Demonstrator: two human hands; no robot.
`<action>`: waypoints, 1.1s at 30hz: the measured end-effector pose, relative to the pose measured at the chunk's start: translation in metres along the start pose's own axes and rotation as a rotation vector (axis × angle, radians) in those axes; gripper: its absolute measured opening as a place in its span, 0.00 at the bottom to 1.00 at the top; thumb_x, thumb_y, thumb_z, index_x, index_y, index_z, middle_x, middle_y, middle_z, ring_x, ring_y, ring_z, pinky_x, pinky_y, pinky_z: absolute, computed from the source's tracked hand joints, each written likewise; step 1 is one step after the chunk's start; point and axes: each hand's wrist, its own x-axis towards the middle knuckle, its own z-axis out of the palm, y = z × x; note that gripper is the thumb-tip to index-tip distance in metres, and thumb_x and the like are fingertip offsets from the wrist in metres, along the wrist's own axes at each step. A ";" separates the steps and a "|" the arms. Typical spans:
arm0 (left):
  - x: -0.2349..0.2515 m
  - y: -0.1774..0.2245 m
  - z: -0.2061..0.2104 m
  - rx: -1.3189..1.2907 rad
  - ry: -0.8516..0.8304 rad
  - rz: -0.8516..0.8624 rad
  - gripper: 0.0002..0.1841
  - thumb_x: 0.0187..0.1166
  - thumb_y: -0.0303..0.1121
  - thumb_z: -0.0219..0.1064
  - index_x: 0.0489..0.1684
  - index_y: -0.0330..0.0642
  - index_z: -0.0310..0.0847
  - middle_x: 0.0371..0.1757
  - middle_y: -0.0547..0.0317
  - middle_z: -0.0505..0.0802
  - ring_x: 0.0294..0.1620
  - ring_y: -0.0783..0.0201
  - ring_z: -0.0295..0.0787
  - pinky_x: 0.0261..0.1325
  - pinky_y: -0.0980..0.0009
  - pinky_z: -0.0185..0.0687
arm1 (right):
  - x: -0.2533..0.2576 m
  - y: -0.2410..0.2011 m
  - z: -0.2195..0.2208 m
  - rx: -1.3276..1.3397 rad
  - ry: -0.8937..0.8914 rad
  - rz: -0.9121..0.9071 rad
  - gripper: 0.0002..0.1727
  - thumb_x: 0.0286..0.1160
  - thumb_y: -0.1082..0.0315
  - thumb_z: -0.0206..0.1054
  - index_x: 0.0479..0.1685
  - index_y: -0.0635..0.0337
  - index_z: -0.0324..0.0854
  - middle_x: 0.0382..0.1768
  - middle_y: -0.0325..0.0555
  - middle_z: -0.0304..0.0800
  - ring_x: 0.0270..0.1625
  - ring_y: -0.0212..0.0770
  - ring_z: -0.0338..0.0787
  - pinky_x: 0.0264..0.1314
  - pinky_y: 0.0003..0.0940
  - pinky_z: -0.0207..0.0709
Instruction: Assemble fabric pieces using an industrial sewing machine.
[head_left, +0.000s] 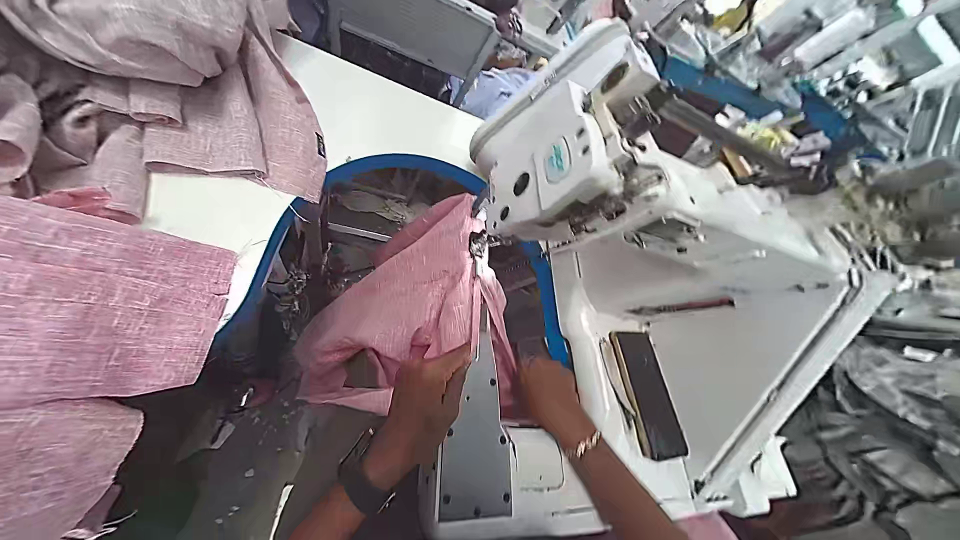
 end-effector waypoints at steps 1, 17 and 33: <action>-0.001 0.002 -0.001 0.014 -0.017 -0.001 0.16 0.85 0.33 0.56 0.44 0.37 0.93 0.17 0.60 0.84 0.16 0.67 0.77 0.24 0.65 0.75 | 0.005 0.014 -0.002 0.033 -0.049 0.021 0.22 0.84 0.66 0.60 0.67 0.76 0.78 0.66 0.75 0.82 0.71 0.73 0.82 0.66 0.68 0.75; -0.020 0.003 0.017 0.135 0.144 0.277 0.17 0.77 0.33 0.57 0.15 0.41 0.82 0.07 0.60 0.77 0.09 0.65 0.74 0.14 0.68 0.64 | -0.117 -0.012 0.030 0.138 0.804 -0.944 0.09 0.70 0.73 0.63 0.29 0.57 0.88 0.15 0.43 0.81 0.14 0.40 0.81 0.12 0.32 0.68; 0.022 0.001 0.012 0.027 0.086 0.166 0.16 0.80 0.31 0.56 0.45 0.35 0.93 0.09 0.62 0.77 0.08 0.64 0.71 0.13 0.68 0.64 | -0.075 -0.029 -0.010 0.173 1.049 -0.628 0.12 0.76 0.71 0.61 0.32 0.64 0.90 0.14 0.46 0.84 0.14 0.40 0.84 0.15 0.31 0.73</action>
